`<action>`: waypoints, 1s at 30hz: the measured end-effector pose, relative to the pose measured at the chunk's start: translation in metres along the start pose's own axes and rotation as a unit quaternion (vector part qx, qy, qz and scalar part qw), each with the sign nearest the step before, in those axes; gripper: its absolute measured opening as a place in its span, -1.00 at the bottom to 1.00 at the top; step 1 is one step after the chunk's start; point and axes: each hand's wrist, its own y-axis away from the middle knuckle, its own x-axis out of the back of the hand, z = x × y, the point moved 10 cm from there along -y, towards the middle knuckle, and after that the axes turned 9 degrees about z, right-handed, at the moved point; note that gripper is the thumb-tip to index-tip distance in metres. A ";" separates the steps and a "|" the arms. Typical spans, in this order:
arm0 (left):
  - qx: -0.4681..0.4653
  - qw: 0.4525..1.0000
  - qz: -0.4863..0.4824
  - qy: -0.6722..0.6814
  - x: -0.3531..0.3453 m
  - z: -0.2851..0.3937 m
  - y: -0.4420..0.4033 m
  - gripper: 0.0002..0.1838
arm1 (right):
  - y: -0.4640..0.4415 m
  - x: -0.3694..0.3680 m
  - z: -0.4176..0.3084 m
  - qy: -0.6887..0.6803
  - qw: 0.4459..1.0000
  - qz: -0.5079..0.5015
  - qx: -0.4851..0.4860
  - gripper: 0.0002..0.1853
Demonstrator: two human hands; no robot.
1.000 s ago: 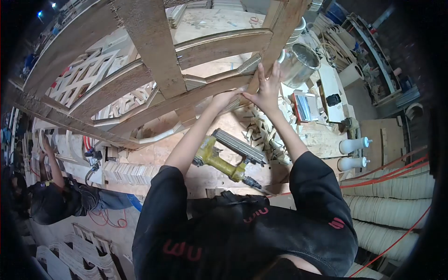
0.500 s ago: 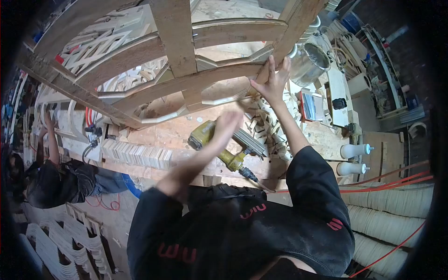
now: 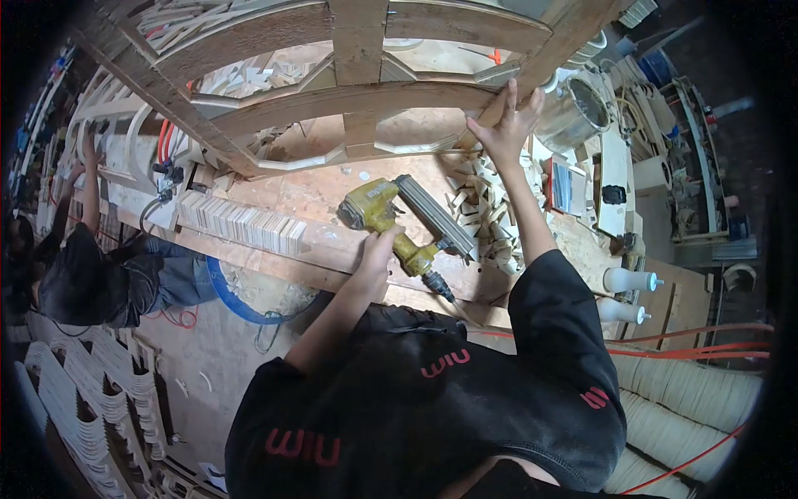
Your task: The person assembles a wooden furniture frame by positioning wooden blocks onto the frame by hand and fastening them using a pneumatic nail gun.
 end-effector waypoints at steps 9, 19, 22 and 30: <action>-0.073 0.991 0.115 -0.003 -0.022 0.033 -0.036 -0.08 | -0.003 0.001 -0.003 -0.003 1.000 0.014 -0.011 0.15; -0.229 0.971 -0.046 0.048 -0.044 0.023 -0.107 -0.66 | -0.003 0.000 -0.002 0.002 1.000 0.007 -0.009 0.16; -0.012 0.985 -0.122 0.123 -0.057 0.001 -0.097 -0.57 | -0.002 -0.002 -0.002 0.006 1.000 0.001 -0.003 0.17; 0.128 0.888 -0.310 0.316 -0.095 0.058 -0.017 -0.46 | -0.002 -0.006 -0.003 0.006 1.000 -0.018 0.007 0.23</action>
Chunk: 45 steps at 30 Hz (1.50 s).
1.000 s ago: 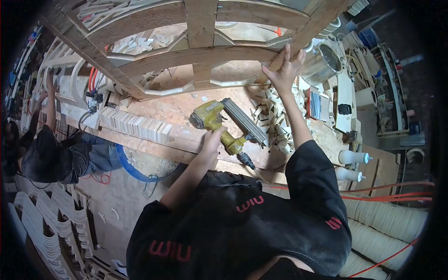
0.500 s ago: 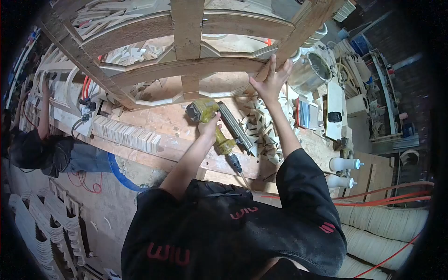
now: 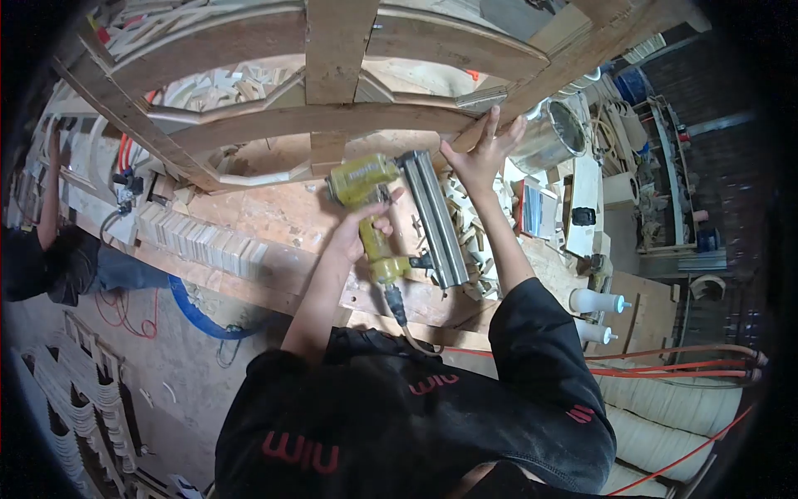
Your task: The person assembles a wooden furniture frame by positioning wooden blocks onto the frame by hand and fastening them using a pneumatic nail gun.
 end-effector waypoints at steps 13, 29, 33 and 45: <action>-0.013 0.991 -0.079 0.105 -0.019 0.007 -0.035 -0.45 | 0.001 -0.005 -0.002 0.008 1.000 -0.015 0.006 0.25; 0.004 0.986 -0.127 0.109 -0.027 0.011 -0.042 -0.45 | 0.002 -0.007 -0.002 0.003 1.000 -0.014 0.016 0.29; -0.008 0.986 -0.143 0.082 -0.030 0.012 -0.040 -0.44 | 0.003 -0.009 0.000 0.007 1.000 -0.020 0.011 0.29; 0.017 0.982 -0.148 0.118 -0.025 0.005 -0.044 -0.52 | 0.002 -0.007 0.001 -0.002 1.000 -0.017 0.020 0.29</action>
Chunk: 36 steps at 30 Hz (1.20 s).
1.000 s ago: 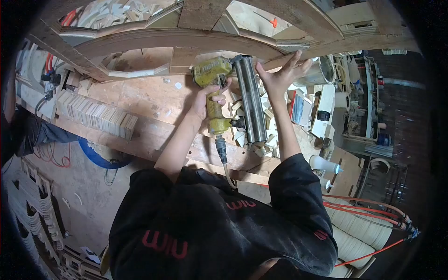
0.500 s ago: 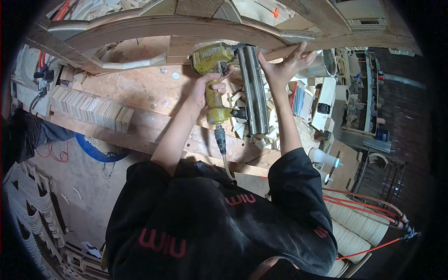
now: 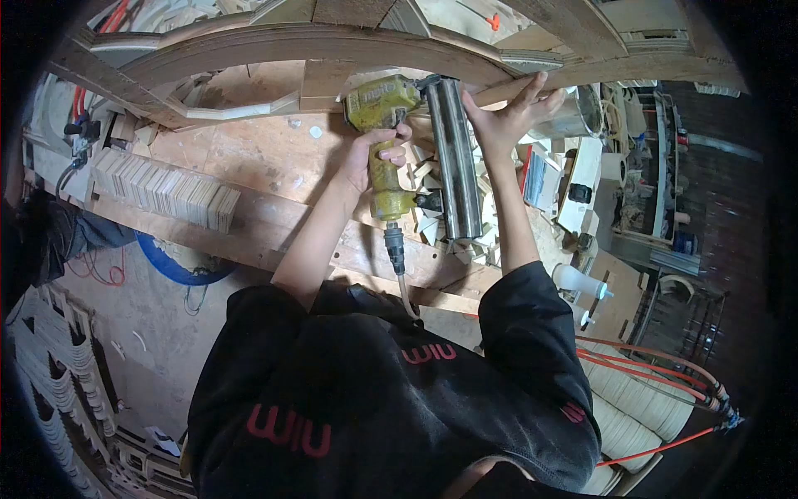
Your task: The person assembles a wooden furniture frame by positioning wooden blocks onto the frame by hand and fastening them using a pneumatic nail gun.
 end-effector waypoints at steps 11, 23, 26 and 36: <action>-0.031 0.998 0.026 -0.042 -0.001 0.004 0.007 -0.44 | 0.002 0.015 0.012 -0.021 0.996 -0.086 0.010 0.00; -0.005 0.996 0.062 -0.058 0.004 -0.007 -0.002 -0.60 | -0.004 0.020 0.009 -0.043 0.995 -0.086 -0.013 -0.10; -0.008 0.997 0.053 -0.057 -0.002 -0.009 -0.001 -0.62 | -0.003 0.020 0.010 -0.041 0.995 -0.086 -0.014 -0.09; -0.007 0.997 0.048 -0.067 0.001 -0.014 -0.005 -0.57 | -0.005 0.020 0.008 -0.043 0.996 -0.081 -0.019 -0.10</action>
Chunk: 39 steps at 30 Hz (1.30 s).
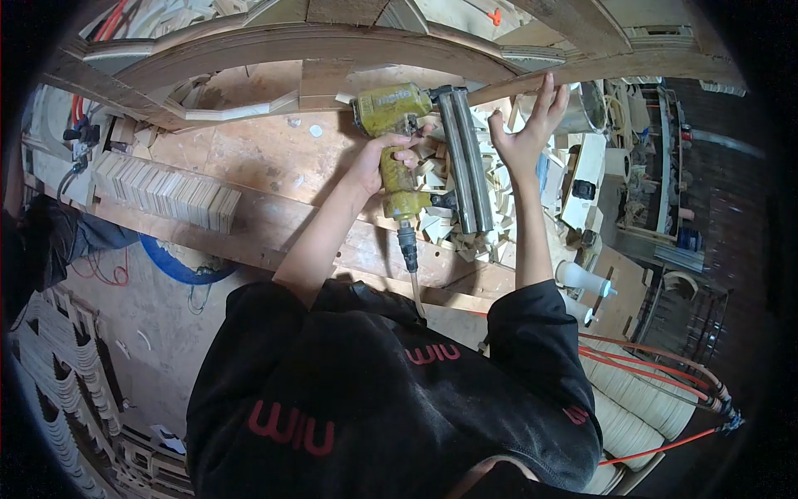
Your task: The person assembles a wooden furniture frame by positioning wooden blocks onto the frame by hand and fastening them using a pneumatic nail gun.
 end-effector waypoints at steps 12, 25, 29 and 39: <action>0.028 0.998 0.006 0.055 0.015 -0.006 -0.005 -0.56 | 0.000 0.000 0.000 -0.022 1.000 0.001 -0.010 -0.11; -0.047 0.984 0.152 -0.077 0.022 -0.004 0.110 -0.59 | 0.103 -0.009 -0.117 -0.216 0.834 -0.400 -0.313 -0.32; -0.121 0.935 0.239 -0.233 -0.004 0.002 0.158 -0.57 | 0.130 -0.010 -0.160 -0.324 0.741 -0.457 -0.370 -0.11; -0.241 0.747 0.263 -0.561 -0.009 -0.017 0.190 -0.25 | 0.160 -0.005 -0.195 -0.443 0.640 -0.480 -0.405 0.08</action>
